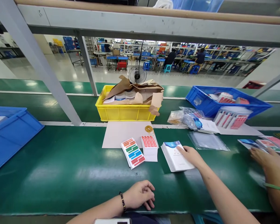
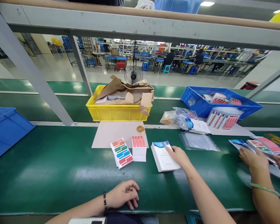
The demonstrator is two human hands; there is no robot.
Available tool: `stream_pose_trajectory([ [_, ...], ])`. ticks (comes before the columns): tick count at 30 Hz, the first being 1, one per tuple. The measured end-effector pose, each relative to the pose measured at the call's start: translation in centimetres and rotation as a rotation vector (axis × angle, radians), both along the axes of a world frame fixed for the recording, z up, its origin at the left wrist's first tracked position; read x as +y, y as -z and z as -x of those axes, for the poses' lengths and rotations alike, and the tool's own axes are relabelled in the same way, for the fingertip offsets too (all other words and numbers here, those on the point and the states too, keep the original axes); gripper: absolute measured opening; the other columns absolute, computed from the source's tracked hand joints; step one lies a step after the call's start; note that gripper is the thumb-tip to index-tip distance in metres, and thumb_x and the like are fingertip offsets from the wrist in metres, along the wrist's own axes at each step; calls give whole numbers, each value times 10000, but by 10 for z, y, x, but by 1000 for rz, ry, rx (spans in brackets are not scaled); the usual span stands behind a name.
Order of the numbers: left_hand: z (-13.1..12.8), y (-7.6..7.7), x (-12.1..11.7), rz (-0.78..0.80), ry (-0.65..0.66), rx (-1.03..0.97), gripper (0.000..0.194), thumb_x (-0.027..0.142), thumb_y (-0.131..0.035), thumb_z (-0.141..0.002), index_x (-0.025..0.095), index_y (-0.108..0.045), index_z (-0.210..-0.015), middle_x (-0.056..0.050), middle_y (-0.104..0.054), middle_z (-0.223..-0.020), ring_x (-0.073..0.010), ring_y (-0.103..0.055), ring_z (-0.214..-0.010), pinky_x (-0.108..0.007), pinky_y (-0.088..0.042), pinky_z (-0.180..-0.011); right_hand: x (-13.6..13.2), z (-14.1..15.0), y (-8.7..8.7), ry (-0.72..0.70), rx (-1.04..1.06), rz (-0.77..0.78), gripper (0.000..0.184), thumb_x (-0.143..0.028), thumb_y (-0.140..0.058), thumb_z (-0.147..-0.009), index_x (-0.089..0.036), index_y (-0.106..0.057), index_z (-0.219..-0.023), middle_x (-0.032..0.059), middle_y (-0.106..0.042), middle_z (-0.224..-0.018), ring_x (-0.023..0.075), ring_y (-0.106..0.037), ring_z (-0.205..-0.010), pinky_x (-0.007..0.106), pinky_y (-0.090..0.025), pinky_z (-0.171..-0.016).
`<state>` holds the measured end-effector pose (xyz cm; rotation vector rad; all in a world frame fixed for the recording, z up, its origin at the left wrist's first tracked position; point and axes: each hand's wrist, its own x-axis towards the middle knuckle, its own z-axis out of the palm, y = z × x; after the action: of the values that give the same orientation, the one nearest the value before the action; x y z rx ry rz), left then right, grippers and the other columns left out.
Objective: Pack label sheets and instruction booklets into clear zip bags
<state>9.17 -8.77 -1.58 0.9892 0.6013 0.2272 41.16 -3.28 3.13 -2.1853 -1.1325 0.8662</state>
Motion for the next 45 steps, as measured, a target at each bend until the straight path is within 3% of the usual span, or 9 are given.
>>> stream_pose_trajectory([
  [4, 0, 2, 0, 1, 2, 0, 460, 496, -578, -639, 154, -437, -913, -3, -538, -710, -118, -585, -572, -251, -465, -493, 14, -6, 0, -19, -116, -52, 514, -514, -575, -633, -149, -612, -994, 134, -583, -1067, 294, -525, -985, 317, -411, -774],
  [7, 0, 5, 0, -1, 0, -8, 445, 488, -570, -653, 158, -437, -921, -4, -539, -718, -120, -590, -582, -246, -465, -494, 28, -6, -2, -91, -68, -72, 515, -507, -533, -683, -206, -557, -1101, 71, -591, -1089, 227, -562, -923, 272, -432, -729],
  [14, 1, 5, -1, 0, -30, -17, 422, 459, -579, -658, 150, -442, -912, -10, -539, -708, -130, -587, -581, -259, -460, -497, 29, 2, -7, -188, 5, -47, 342, -491, -573, -640, -168, -661, -710, 5, -630, -555, 151, -550, -518, 220, -364, -448],
  [18, -3, 0, -1, -58, -125, 4, 417, 447, -589, -657, 148, -461, -918, -44, -538, -803, -147, -581, -668, -282, -464, -550, -3, 16, -1, -130, -28, -74, 314, -483, -550, -655, -181, -635, -658, 3, -617, -544, 154, -538, -515, 230, -356, -458],
  [22, -17, -6, 2, -264, -287, 27, 468, 425, -517, -737, 153, -435, -1109, -121, -499, -1097, -175, -517, -966, -324, -403, -841, -54, 43, 14, -38, -62, -107, 319, -467, -460, -720, -185, -610, -706, 35, -644, -674, 202, -570, -651, 271, -408, -577],
  [28, -40, -19, 10, -573, -52, 146, 553, 383, -525, -725, 156, -408, -1215, -116, -491, -1183, -231, -464, -1051, -360, -339, -914, -144, 73, 25, 51, 5, -128, 347, -491, -478, -726, -213, -569, -912, 46, -637, -910, 219, -570, -850, 294, -428, -740],
  [33, -42, -30, 12, -758, 85, 180, 439, 294, -526, -697, 202, -517, -1126, -67, -568, -1064, -224, -515, -925, -339, -383, -824, -206, 88, 35, 268, 434, 138, 468, -638, -417, -704, -190, -551, -709, 65, -622, -620, 220, -596, -570, 332, -459, -540],
  [38, -41, -35, -6, -771, 113, 158, 443, 299, -531, -689, 202, -526, -1122, -65, -589, -1006, -222, -525, -888, -335, -389, -799, -217, 133, 40, 283, 1148, -83, 601, -634, -438, -702, -181, -545, -1082, 121, -639, -1002, 267, -579, -940, 400, -422, -825],
  [45, -39, -26, -12, -401, 63, 22, 669, 312, -666, -598, 181, -425, -1209, -110, -509, -1159, -251, -490, -1008, -375, -373, -868, -206, 152, 21, 360, 1049, -126, 490, -409, -617, -665, -142, -556, -1071, 125, -647, -997, 313, -577, -939, 431, -452, -797],
])
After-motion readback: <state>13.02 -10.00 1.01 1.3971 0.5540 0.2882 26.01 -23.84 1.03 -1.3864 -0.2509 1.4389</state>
